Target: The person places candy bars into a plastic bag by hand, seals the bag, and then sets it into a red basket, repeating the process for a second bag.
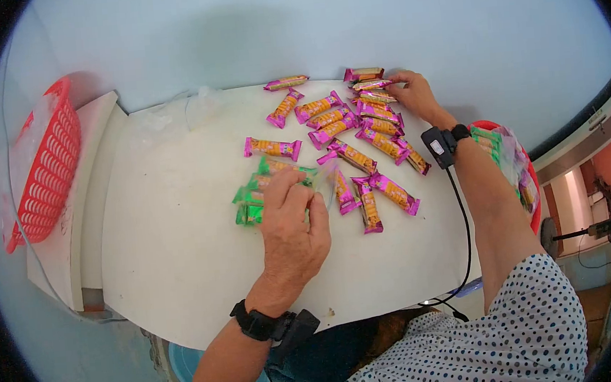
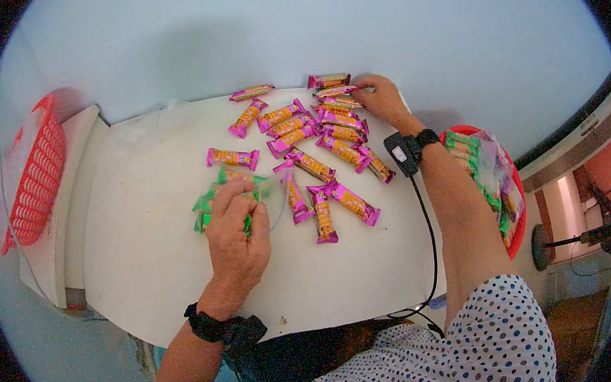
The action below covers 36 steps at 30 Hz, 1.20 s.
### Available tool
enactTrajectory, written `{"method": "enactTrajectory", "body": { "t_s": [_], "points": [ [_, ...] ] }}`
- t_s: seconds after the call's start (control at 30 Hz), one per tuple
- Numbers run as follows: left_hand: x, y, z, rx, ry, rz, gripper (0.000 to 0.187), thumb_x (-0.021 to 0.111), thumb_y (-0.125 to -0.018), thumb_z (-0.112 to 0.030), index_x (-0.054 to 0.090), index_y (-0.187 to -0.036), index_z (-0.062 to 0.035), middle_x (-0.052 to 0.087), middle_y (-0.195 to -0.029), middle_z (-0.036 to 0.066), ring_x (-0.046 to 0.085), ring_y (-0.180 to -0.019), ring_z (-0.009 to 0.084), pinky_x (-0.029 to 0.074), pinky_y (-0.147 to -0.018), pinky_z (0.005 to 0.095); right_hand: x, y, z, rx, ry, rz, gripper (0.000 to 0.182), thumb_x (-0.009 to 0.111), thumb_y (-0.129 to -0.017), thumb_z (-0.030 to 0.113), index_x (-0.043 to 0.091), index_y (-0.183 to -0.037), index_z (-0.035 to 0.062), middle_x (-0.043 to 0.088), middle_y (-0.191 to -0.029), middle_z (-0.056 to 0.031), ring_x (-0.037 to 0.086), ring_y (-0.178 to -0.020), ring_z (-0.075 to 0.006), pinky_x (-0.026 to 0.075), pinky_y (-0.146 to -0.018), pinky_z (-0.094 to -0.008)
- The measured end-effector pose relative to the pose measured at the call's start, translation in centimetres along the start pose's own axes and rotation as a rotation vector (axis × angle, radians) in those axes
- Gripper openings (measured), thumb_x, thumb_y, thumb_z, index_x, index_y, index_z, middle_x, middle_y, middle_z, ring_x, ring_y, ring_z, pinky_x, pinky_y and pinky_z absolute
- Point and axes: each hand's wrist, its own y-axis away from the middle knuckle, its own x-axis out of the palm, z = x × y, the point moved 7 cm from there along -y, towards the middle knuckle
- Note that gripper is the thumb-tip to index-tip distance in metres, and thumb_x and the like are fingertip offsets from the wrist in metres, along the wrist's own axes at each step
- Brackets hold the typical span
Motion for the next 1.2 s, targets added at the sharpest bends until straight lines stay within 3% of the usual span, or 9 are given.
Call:
{"method": "enactTrajectory", "body": {
  "t_s": [0.07, 0.17, 0.27, 0.47, 0.57, 0.87, 1.2],
  "points": [
    [-0.1, -0.1, -0.1, 0.0, -0.01, 0.01, 0.006, 0.062, -0.083, 0.004, 0.056, -0.085, 0.0024, 0.062, -0.113, 0.02, 0.06, -0.109, 0.0373, 0.046, -0.095, 0.0453, -0.9, 0.7, 0.3, -0.012, -0.065, -0.059, 0.03, 0.069, -0.087, 0.029, 0.074, -0.098, 0.0013, 0.071, -0.084, -0.0125, 0.067, -0.078, -0.0203, 0.052, -0.072, -0.035],
    [0.2, -0.2, -0.1, 0.009, -0.009, 0.004, 0.006, 0.062, -0.082, 0.004, 0.056, -0.084, 0.0023, 0.062, -0.112, 0.02, 0.061, -0.108, 0.0373, 0.047, -0.094, 0.0446, -1.7, 1.5, -0.7, 0.143, -0.109, 0.006, 0.031, 0.068, -0.09, 0.032, 0.075, -0.092, 0.0016, 0.065, -0.069, -0.0081, 0.059, -0.058, -0.0145, 0.048, -0.055, -0.0324],
    [0.1, -0.2, -0.1, 0.001, 0.013, 0.011, 0.007, 0.062, -0.082, 0.004, 0.055, -0.085, 0.0022, 0.062, -0.112, 0.02, 0.061, -0.107, 0.0371, 0.047, -0.093, 0.0442, -3.4, 3.3, -0.7, 0.31, -0.216, -0.003, 0.038, 0.066, -0.092, 0.035, 0.072, -0.083, -0.0012, 0.057, -0.058, -0.004, 0.048, -0.045, -0.0096, 0.038, -0.042, -0.0286],
    [0.2, 0.1, 0.1, 0.006, 0.034, -0.008, 0.007, 0.062, -0.083, 0.005, 0.055, -0.085, 0.0027, 0.062, -0.111, 0.02, 0.061, -0.106, 0.0365, 0.047, -0.093, 0.0435, -7.2, 7.8, 1.7, 0.368, -0.447, -0.131, 0.043, 0.064, -0.095, 0.037, 0.065, -0.071, 0.0006, 0.052, -0.052, -0.0012, 0.043, -0.041, -0.0079, 0.031, -0.039, -0.0256],
    [-0.1, 0.1, -0.1, 0.006, 0.047, -0.026, 0.007, 0.062, -0.083, 0.004, 0.056, -0.085, 0.0029, 0.062, -0.11, 0.019, 0.061, -0.104, 0.0361, 0.046, -0.093, 0.0431, -8.0, 10.4, 4.3, 0.351, -0.574, -0.076, 0.042, 0.064, -0.095, 0.037, 0.063, -0.069, 0.0044, 0.052, -0.052, -0.0006, 0.042, -0.04, -0.0075, 0.029, -0.038, -0.0245],
    [-0.2, 0.2, 0.0, 0.022, 0.051, -0.056, 0.007, 0.063, -0.083, 0.003, 0.057, -0.086, 0.0018, 0.062, -0.111, 0.02, 0.061, -0.106, 0.037, 0.046, -0.096, 0.0437, -1.4, 16.9, 13.0, 0.464, -0.817, 0.484, 0.037, 0.067, -0.095, 0.034, 0.062, -0.068, 0.0087, 0.049, -0.052, 0.0021, 0.041, -0.041, -0.0059, 0.027, -0.038, -0.0232],
    [0.0, 0.2, -0.4, 0.035, 0.051, -0.035, 0.014, 0.065, -0.081, 0.002, 0.058, -0.093, 0.0041, 0.058, -0.112, 0.022, 0.055, -0.115, 0.0437, 0.046, -0.096, 0.0483, 3.0, 18.0, 16.6, 0.601, -0.878, 0.569, 0.037, 0.063, -0.098, 0.031, 0.058, -0.069, 0.0082, 0.047, -0.055, 0.0037, 0.036, -0.041, -0.0056, 0.025, -0.037, -0.0234]
  ]
}}
